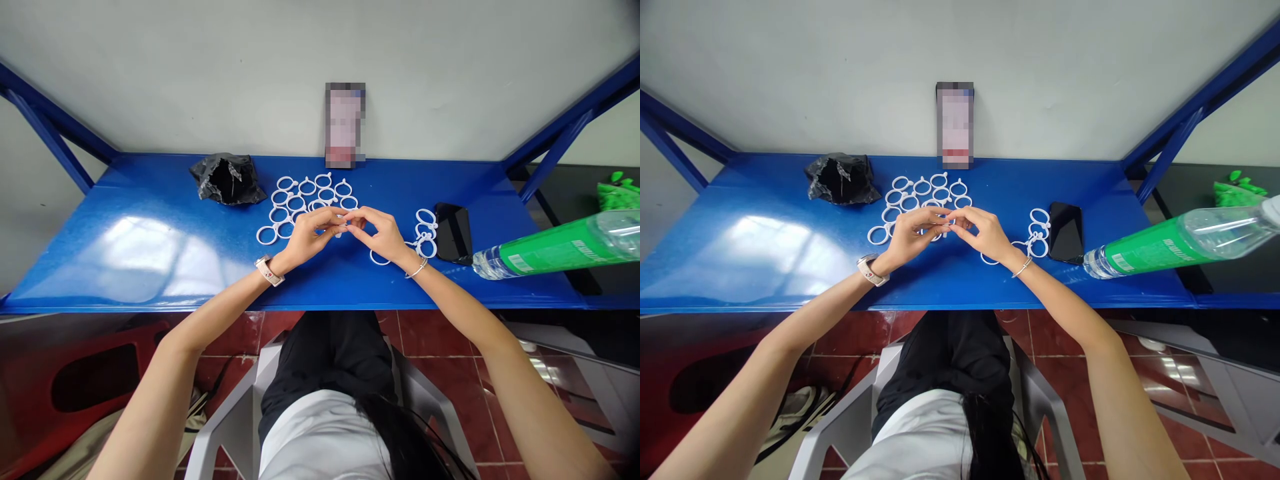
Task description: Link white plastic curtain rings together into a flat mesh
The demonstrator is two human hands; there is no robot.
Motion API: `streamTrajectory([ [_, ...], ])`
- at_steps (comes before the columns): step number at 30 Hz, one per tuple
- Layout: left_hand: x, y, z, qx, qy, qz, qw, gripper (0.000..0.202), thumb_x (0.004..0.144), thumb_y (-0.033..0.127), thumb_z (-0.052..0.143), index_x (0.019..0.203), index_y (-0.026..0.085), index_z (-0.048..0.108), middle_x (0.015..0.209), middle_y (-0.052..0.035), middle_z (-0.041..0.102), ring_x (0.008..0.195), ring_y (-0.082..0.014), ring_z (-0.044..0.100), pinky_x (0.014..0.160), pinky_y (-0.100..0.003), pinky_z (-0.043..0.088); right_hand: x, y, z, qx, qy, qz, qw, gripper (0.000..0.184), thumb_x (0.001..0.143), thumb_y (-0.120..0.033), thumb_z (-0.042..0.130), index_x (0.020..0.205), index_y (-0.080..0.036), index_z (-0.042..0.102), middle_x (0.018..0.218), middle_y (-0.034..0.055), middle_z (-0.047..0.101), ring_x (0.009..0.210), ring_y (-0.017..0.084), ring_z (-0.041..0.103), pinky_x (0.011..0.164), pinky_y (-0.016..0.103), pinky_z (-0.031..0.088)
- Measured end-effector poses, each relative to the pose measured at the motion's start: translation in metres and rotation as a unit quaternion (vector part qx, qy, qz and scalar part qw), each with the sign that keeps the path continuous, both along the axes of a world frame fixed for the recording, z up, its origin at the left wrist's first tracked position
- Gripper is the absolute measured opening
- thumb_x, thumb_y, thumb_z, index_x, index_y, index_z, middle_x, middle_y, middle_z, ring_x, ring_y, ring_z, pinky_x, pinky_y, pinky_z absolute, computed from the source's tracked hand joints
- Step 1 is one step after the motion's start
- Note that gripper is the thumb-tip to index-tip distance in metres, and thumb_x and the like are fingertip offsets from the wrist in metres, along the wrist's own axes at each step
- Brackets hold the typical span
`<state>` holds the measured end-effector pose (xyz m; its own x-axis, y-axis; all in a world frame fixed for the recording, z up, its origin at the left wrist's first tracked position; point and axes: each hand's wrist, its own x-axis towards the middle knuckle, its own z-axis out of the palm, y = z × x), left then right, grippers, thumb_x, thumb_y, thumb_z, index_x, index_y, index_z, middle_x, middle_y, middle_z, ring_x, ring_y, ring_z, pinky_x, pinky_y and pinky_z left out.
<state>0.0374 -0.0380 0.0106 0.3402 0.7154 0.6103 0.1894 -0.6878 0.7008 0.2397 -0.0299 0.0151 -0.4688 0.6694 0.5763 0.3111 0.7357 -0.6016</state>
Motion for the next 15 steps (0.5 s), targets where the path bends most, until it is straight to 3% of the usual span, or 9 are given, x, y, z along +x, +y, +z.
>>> streamTrajectory([
  [7,0.0008,0.0007,0.0025,0.034,0.005,0.009,0.999,0.008,0.095,0.021,0.065,0.096,0.017,0.072,0.105,-0.0081,0.077,0.091,-0.0148,0.074,0.066,-0.02,0.057,-0.0022,-0.0022,-0.0011,0.032,0.006,-0.034,0.999,0.01,0.096,-0.029,0.061,0.101,-0.023,0.068,0.078,0.0001,0.069,0.069,0.015,0.065,0.065,0.028,0.055],
  [15,0.0022,-0.0028,-0.0004,0.009,-0.005,0.02,1.0,0.015,0.096,0.031,0.065,0.099,0.018,0.072,0.105,-0.0078,0.077,0.093,-0.016,0.074,0.066,-0.022,0.059,-0.0016,-0.0026,-0.0011,0.035,0.009,-0.032,0.999,0.009,0.095,-0.029,0.063,0.099,-0.023,0.067,0.076,-0.0004,0.069,0.068,0.015,0.064,0.065,0.029,0.054],
])
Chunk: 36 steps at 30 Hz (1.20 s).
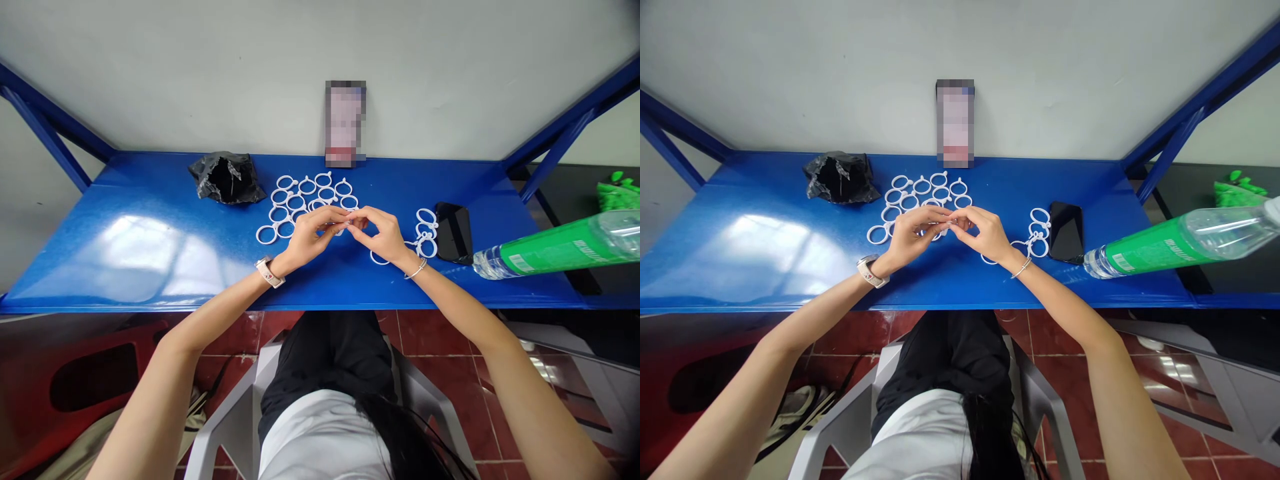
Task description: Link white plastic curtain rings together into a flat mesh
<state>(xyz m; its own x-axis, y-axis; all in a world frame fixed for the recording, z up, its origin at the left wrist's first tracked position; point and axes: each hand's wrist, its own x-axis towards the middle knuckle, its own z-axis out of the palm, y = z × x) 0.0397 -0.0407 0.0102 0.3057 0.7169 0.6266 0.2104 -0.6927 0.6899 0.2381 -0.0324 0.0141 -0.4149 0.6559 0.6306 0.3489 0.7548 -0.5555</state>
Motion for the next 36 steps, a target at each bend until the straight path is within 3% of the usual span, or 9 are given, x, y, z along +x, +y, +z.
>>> streamTrajectory([
  [7,0.001,-0.002,0.003,-0.036,-0.025,-0.02,0.999,0.016,0.094,0.033,0.068,0.097,0.018,0.071,0.096,-0.0059,0.077,0.087,-0.0149,0.074,0.068,-0.022,0.061,-0.001,-0.001,0.002,0.022,0.002,0.004,1.0,0.006,0.095,-0.026,0.062,0.092,-0.022,0.065,0.077,-0.0003,0.07,0.065,0.014,0.063,0.06,0.027,0.052],
  [15,0.0,0.0,0.005,-0.038,0.005,-0.042,0.998,0.022,0.097,0.037,0.063,0.105,0.018,0.067,0.109,-0.0094,0.073,0.099,-0.017,0.072,0.077,-0.026,0.062,-0.001,-0.002,0.003,0.046,0.013,0.005,0.999,0.006,0.094,-0.024,0.06,0.09,-0.022,0.065,0.078,-0.0003,0.07,0.067,0.014,0.064,0.062,0.028,0.052],
  [23,-0.003,0.006,0.004,0.007,0.086,0.029,0.996,0.045,0.088,0.049,0.072,0.121,0.02,0.063,0.11,-0.0093,0.072,0.088,-0.0163,0.066,0.074,-0.028,0.056,0.001,-0.002,0.005,0.042,0.023,-0.058,0.997,0.013,0.095,-0.032,0.057,0.087,-0.024,0.064,0.074,0.0009,0.068,0.064,0.016,0.062,0.061,0.031,0.054],
  [29,-0.005,0.008,0.003,0.012,0.088,-0.011,0.996,0.047,0.089,0.047,0.071,0.127,0.022,0.061,0.101,-0.0065,0.067,0.084,-0.0161,0.062,0.074,-0.03,0.055,0.0,-0.004,0.008,0.057,0.036,-0.046,0.997,0.007,0.092,-0.027,0.058,0.087,-0.024,0.062,0.075,0.0001,0.068,0.062,0.015,0.061,0.059,0.03,0.053],
  [36,-0.005,0.008,0.003,0.06,0.088,0.039,0.994,0.044,0.088,0.044,0.073,0.126,0.023,0.063,0.088,-0.002,0.059,0.075,-0.0136,0.054,0.074,-0.031,0.053,0.002,0.0,0.008,0.075,-0.007,-0.06,0.995,0.006,0.089,-0.021,0.056,0.086,-0.024,0.06,0.074,0.0006,0.066,0.065,0.017,0.062,0.061,0.031,0.053],
])
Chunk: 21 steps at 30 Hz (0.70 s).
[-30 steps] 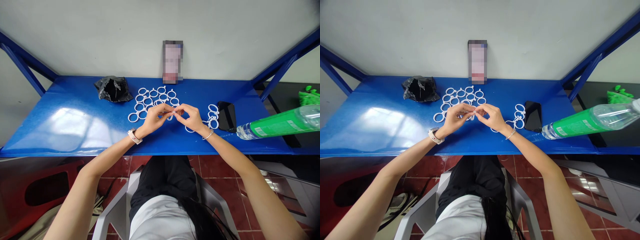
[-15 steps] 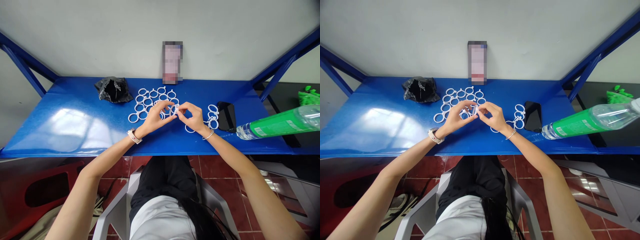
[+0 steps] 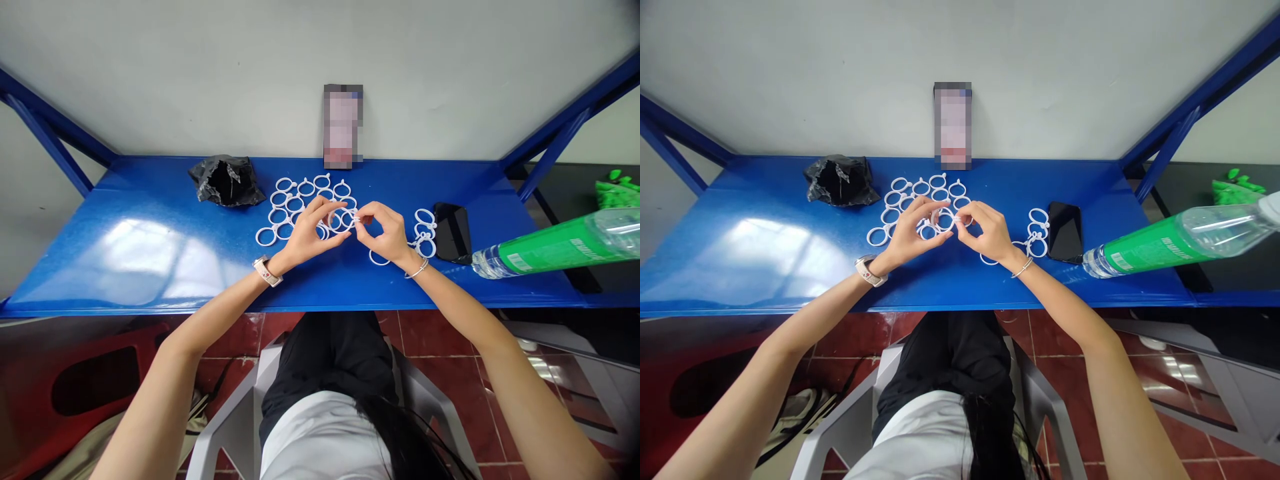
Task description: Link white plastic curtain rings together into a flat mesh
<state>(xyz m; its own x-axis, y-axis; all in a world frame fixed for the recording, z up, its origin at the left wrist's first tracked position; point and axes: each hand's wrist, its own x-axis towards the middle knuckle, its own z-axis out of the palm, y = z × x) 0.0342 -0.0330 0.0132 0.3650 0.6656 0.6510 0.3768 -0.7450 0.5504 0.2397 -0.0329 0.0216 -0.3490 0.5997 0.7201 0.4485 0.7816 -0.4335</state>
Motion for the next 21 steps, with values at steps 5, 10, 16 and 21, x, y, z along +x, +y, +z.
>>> streamTrajectory([
  [5,-0.0009,0.0026,-0.0009,0.027,-0.006,0.015,1.0,0.048,0.092,0.043,0.069,0.135,0.025,0.057,0.088,-0.0021,0.061,0.076,-0.0138,0.055,0.076,-0.032,0.053,-0.0002,0.0017,-0.0024,0.011,-0.017,-0.019,1.0,0.007,0.089,-0.019,0.056,0.086,-0.024,0.059,0.075,0.0017,0.066,0.066,0.018,0.062,0.061,0.031,0.053],
  [10,-0.0025,0.0047,-0.0001,0.026,-0.014,0.005,1.0,0.049,0.093,0.043,0.068,0.137,0.026,0.057,0.092,-0.0035,0.064,0.079,-0.0147,0.058,0.075,-0.031,0.054,0.0004,0.0027,-0.0039,0.006,-0.023,-0.041,0.999,0.007,0.091,-0.019,0.055,0.086,-0.024,0.059,0.076,0.0016,0.066,0.067,0.018,0.063,0.06,0.03,0.053],
  [16,-0.0028,0.0061,0.0002,0.017,-0.029,0.017,0.999,0.046,0.091,0.049,0.069,0.129,0.024,0.063,0.089,-0.0032,0.065,0.077,-0.0143,0.06,0.073,-0.03,0.055,0.0016,0.0058,-0.0052,-0.008,-0.022,-0.038,0.999,0.006,0.094,-0.023,0.055,0.093,-0.023,0.061,0.085,0.0028,0.07,0.07,0.017,0.065,0.062,0.03,0.054],
  [21,-0.0028,0.0063,0.0007,0.008,-0.038,0.019,0.999,0.046,0.088,0.053,0.07,0.123,0.022,0.065,0.086,-0.003,0.065,0.076,-0.0141,0.061,0.071,-0.029,0.055,0.0014,0.0062,-0.0053,-0.027,-0.015,-0.02,0.999,0.006,0.095,-0.024,0.057,0.097,-0.023,0.063,0.09,0.0043,0.072,0.076,0.018,0.068,0.068,0.032,0.058],
])
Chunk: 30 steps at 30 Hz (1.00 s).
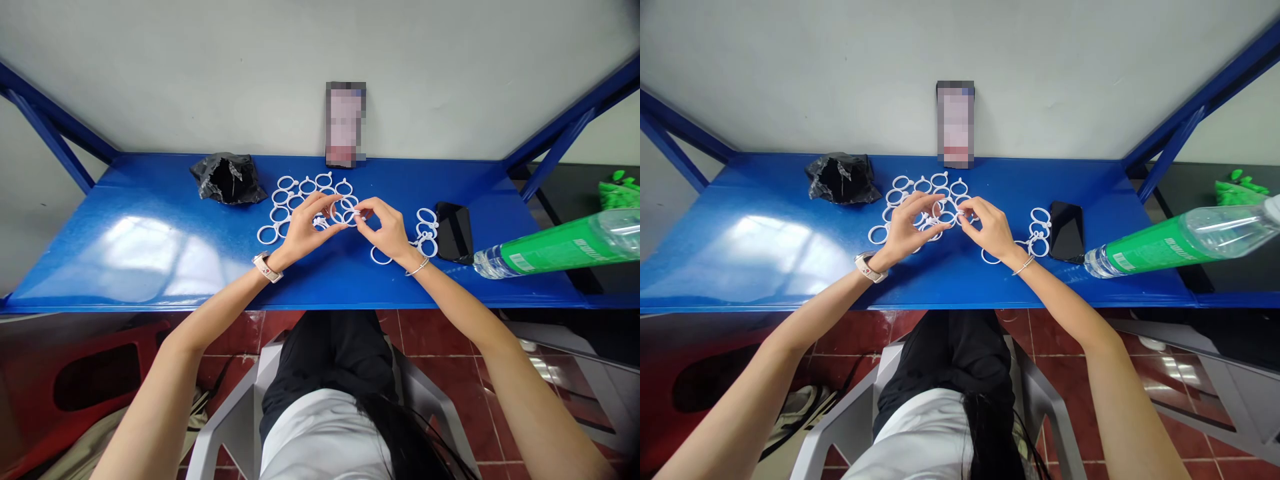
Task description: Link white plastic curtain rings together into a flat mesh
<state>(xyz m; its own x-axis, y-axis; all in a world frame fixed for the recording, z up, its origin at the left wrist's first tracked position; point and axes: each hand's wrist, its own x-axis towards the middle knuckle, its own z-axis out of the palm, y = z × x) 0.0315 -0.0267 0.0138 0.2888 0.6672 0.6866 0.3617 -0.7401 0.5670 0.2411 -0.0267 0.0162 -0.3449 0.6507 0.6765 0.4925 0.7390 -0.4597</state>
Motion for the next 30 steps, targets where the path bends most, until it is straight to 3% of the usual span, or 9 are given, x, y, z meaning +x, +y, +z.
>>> streamTrajectory([
  [9,0.001,-0.0028,0.0023,-0.03,0.007,0.012,0.999,0.043,0.085,0.052,0.074,0.112,0.021,0.064,0.091,-0.0035,0.066,0.08,-0.0144,0.062,0.071,-0.028,0.056,-0.0001,-0.0019,0.0013,-0.036,0.032,0.012,0.999,0.009,0.095,-0.028,0.058,0.097,-0.023,0.065,0.093,0.0049,0.074,0.077,0.019,0.07,0.072,0.034,0.06],
  [23,0.0003,-0.0002,-0.0008,-0.017,0.035,-0.021,0.999,0.044,0.092,0.043,0.068,0.129,0.022,0.056,0.1,-0.0064,0.066,0.087,-0.0168,0.063,0.069,-0.028,0.056,0.0,-0.0032,0.0039,-0.025,0.036,0.014,0.999,0.013,0.097,-0.032,0.058,0.094,-0.023,0.066,0.091,0.0049,0.074,0.079,0.019,0.069,0.072,0.034,0.059],
  [30,-0.0004,-0.0006,0.0014,-0.001,0.04,-0.025,0.999,0.042,0.092,0.041,0.068,0.128,0.022,0.057,0.097,-0.0049,0.066,0.082,-0.015,0.062,0.068,-0.026,0.054,-0.0001,-0.0041,0.0048,-0.016,0.058,0.027,0.998,0.01,0.097,-0.029,0.06,0.095,-0.023,0.068,0.09,0.0039,0.073,0.077,0.018,0.068,0.072,0.033,0.058],
])
